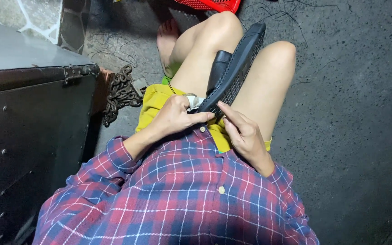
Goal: The person sits on the floor and sews a black shoe using a needle and thread. They hold the shoe between their legs and repeatedly push the needle through the sole and upper, pulling the thread tight to secure the parts together.
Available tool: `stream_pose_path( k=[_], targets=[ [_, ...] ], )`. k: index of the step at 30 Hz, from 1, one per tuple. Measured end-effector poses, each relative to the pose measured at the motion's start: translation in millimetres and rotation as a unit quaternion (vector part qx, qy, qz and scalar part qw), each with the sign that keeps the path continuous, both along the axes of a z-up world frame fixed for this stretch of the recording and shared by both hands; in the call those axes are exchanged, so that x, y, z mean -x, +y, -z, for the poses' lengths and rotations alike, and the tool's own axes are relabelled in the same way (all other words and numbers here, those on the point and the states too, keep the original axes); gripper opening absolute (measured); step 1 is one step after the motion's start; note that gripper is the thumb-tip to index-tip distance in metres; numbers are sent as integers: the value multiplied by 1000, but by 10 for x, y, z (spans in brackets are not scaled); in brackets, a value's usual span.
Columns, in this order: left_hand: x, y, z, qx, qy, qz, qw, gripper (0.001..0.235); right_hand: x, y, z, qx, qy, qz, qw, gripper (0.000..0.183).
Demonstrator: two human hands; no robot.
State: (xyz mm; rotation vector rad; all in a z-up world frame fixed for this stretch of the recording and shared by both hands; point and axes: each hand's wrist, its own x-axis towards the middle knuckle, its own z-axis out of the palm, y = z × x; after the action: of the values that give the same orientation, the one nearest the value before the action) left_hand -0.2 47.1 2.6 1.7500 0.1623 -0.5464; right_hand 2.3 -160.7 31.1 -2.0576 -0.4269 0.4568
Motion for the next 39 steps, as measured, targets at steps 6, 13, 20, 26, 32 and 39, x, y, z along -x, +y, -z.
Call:
stream_pose_path(
  k=[6, 13, 20, 26, 32, 39],
  targets=[
    [-21, 38, -50, 26, 33, -2, 999, 23, -52, 41, -55, 12, 19, -8, 1000, 38],
    [3, 52, 61, 59, 57, 5, 997, 27, -52, 28, -12, -2, 27, -19, 999, 40],
    [-48, 58, 7, 41, 43, 29, 998, 31, -60, -9, -14, 41, -5, -38, 998, 41],
    [-129, 71, -160, -18, 14, 100, 995, 35, -54, -140, 0, 117, -32, -67, 990, 44],
    [-81, -12, 98, -28, -13, 124, 992, 33, -74, -163, 40, 75, -57, -68, 993, 40],
    [-76, -46, 106, -18, -18, 103, 994, 30, -49, -111, 194, 18, -67, -54, 996, 37]
  ],
)
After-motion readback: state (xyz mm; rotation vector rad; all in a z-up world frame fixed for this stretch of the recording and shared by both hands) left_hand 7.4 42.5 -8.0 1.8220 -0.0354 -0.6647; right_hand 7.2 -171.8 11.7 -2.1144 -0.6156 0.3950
